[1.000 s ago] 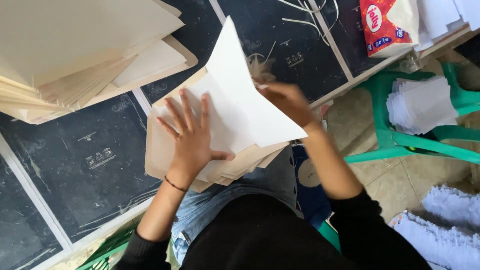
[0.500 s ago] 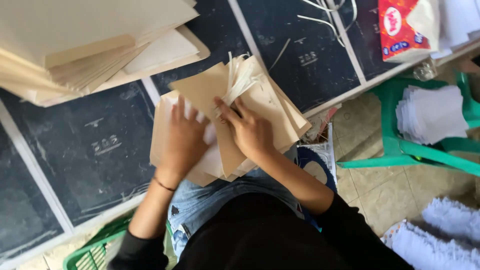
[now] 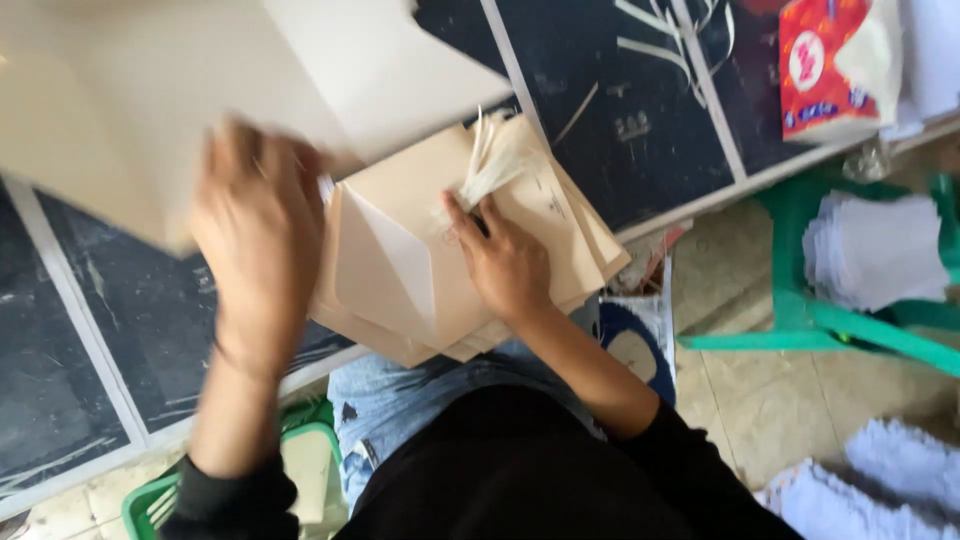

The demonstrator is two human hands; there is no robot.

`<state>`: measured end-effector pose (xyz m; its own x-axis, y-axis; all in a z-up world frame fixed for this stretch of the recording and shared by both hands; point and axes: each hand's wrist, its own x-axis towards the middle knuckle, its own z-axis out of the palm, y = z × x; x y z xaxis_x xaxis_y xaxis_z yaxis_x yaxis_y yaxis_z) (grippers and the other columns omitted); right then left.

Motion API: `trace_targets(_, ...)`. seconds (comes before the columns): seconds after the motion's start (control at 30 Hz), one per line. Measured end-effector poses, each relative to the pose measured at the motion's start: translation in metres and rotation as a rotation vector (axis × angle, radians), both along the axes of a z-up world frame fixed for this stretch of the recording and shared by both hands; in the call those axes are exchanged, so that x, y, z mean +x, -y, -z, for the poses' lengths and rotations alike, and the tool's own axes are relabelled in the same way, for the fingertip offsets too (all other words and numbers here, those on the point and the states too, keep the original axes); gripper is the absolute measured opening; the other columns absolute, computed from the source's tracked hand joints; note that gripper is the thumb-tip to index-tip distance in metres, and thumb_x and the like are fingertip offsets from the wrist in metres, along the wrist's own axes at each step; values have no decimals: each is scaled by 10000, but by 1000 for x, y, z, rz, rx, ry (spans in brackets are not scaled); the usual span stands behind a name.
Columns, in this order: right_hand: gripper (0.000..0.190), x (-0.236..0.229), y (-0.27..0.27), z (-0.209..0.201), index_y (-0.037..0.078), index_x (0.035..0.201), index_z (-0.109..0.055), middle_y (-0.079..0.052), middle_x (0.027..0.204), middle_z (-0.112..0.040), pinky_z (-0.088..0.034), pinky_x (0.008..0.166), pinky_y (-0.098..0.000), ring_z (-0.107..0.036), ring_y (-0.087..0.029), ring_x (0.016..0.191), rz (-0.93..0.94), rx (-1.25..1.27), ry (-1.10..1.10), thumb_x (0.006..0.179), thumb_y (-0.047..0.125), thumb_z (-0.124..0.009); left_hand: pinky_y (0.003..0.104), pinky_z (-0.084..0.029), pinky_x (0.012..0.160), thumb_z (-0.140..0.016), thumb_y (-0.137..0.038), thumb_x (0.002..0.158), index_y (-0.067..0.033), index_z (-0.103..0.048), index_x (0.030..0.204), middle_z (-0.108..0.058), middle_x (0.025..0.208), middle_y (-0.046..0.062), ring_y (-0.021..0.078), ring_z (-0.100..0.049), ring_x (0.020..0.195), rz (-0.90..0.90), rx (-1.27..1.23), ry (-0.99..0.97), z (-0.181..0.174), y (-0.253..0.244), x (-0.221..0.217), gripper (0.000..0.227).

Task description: The person sits on a chair and repeatedly inserts white paper sheets into brown book covers. They align the paper, fold the cover flaps over it, and place the completed items into a growing stack on their lap.

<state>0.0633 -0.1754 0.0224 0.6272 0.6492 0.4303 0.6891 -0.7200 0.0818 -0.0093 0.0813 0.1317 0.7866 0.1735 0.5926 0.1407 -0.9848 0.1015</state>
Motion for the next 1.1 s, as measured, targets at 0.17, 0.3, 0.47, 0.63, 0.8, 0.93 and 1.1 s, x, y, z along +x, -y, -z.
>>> trace_targets(0.17, 466, 19, 14, 12, 284, 1505, -628, -120, 1245, -770, -532, 549, -342, -677, -211, 653, 53, 46, 34, 1067, 200, -763, 392, -532, 667, -735, -148, 1060, -105, -682, 950, -563, 861, 59, 324, -681, 758, 198, -376, -183, 40, 108, -58, 129)
trace_targets(0.3, 359, 47, 41, 21, 188, 1365, -733, -132, 1089, -786, -586, 649, -346, -740, -243, 729, 84, 104, 90, 1016, 115, -769, 386, -505, 728, -750, -246, 1047, -123, -699, 955, -579, 879, 30, 283, -675, 799, 267, -601, -93, 94, 145, -56, 162)
trace_targets(0.47, 275, 80, 75, -31, 93, 1226, -837, -144, 933, -803, -640, 749, -350, -803, -275, 804, 111, 161, 150, 965, 30, -775, 346, -440, 707, -692, -263, 1096, -142, -639, 923, -511, 855, -4, 233, -624, 760, 227, -513, -68, 116, 154, -50, 217)
trace_targets(0.63, 428, 111, 129, -162, 37, 1565, -652, -237, 1361, -815, -585, 985, -448, -812, -374, 1160, 45, 447, 133, 1175, -139, -641, 426, -479, 729, -695, -296, 1089, -113, -631, 1173, -633, 940, 49, 299, -638, 851, 268, -485, -183, 114, 148, -42, 212)
trace_targets(0.8, 486, 58, 58, -142, 120, 1570, -667, -145, 1080, -606, -482, 690, -378, -602, -290, 831, -31, 181, -191, 1125, -73, -701, 569, -403, 994, -883, -441, 916, -237, -605, 1402, -545, 1386, 127, 367, -525, 1247, 118, -266, -240, 88, 142, -37, 596)
trace_targets(0.93, 431, 56, 7, -69, 233, 1523, -629, -297, 1280, -699, -474, 373, -488, -654, -424, 494, -52, -216, -289, 1092, 239, -639, 853, -261, 1177, -866, -645, 898, -442, -471, 1655, -357, 1777, 99, 439, -299, 1643, 87, -165, -311, 88, 132, -38, 878)
trace_targets(1.1, 481, 102, -37, -49, 187, 1514, -624, -185, 1114, -693, -503, 408, -492, -660, -384, 494, 13, -247, -245, 1044, 91, -589, 877, -203, 1189, -759, -645, 973, -430, -477, 1659, -320, 1793, 70, 447, -238, 1655, 129, -227, -346, 86, 127, -37, 772)
